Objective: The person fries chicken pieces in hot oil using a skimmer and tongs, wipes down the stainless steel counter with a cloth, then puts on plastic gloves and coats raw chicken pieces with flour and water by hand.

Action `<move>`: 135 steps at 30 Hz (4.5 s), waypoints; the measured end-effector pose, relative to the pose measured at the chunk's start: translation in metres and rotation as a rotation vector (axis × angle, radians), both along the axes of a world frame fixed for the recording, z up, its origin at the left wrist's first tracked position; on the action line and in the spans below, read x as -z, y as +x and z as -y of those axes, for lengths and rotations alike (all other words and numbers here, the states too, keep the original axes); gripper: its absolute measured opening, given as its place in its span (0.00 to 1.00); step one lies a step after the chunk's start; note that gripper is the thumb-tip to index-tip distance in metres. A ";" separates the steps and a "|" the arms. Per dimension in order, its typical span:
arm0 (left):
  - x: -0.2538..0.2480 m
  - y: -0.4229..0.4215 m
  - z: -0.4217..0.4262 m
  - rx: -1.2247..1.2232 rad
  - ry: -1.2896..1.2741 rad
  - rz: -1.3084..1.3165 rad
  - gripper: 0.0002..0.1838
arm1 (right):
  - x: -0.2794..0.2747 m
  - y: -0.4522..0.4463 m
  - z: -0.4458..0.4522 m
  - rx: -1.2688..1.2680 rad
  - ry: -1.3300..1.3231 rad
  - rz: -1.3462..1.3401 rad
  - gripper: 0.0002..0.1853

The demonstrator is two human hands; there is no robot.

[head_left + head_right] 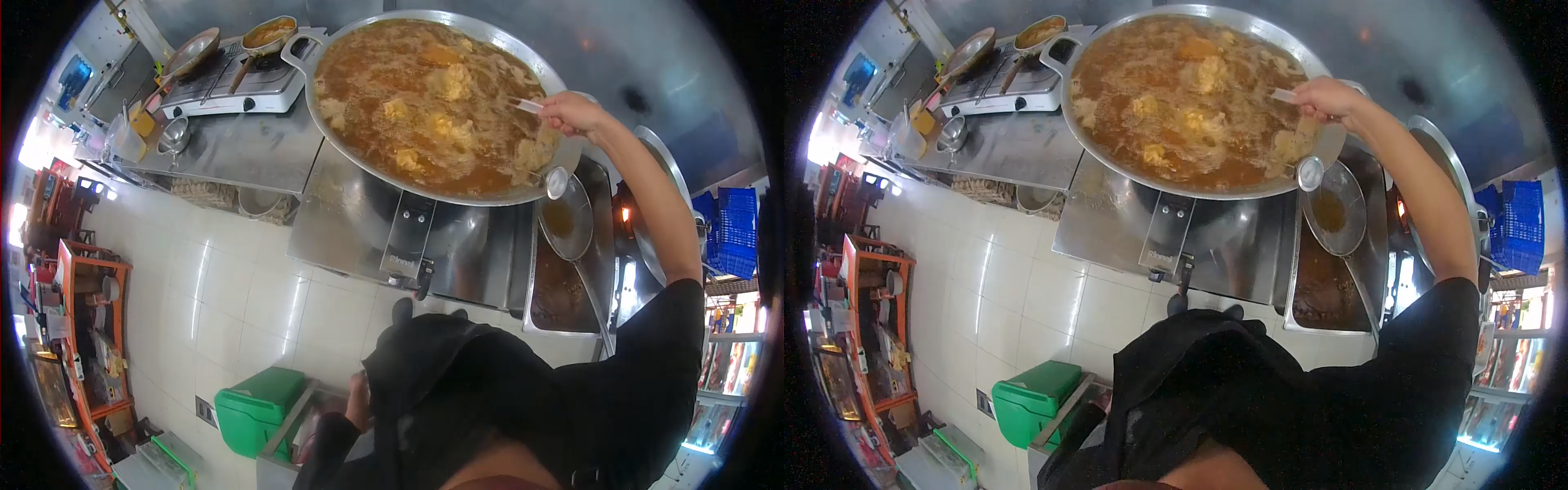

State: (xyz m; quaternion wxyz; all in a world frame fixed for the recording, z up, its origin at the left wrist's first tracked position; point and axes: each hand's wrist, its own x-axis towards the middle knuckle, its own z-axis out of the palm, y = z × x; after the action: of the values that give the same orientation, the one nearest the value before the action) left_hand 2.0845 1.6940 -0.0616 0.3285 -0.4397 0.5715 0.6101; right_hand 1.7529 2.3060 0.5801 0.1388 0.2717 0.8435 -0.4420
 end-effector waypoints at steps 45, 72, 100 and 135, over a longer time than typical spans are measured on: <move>0.007 -0.021 -0.008 0.228 -0.014 -0.004 0.18 | -0.093 0.143 0.080 -0.280 1.626 -0.006 0.16; -0.004 -0.002 -0.020 0.226 -0.028 0.039 0.18 | 0.004 0.011 -0.007 -0.135 0.058 0.048 0.08; 0.005 -0.038 -0.007 0.301 -0.020 -0.015 0.18 | -0.031 0.068 -0.001 -0.253 1.339 -0.345 0.15; 0.009 -0.018 -0.024 0.247 -0.039 -0.011 0.18 | -0.044 0.052 0.038 -0.107 0.078 0.195 0.13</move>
State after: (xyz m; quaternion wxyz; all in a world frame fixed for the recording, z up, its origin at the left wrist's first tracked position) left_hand 2.0668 1.7184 -0.0704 0.3895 -0.3687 0.6347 0.5563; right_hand 1.8053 2.2684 0.6246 0.2329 0.2731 0.8559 -0.3724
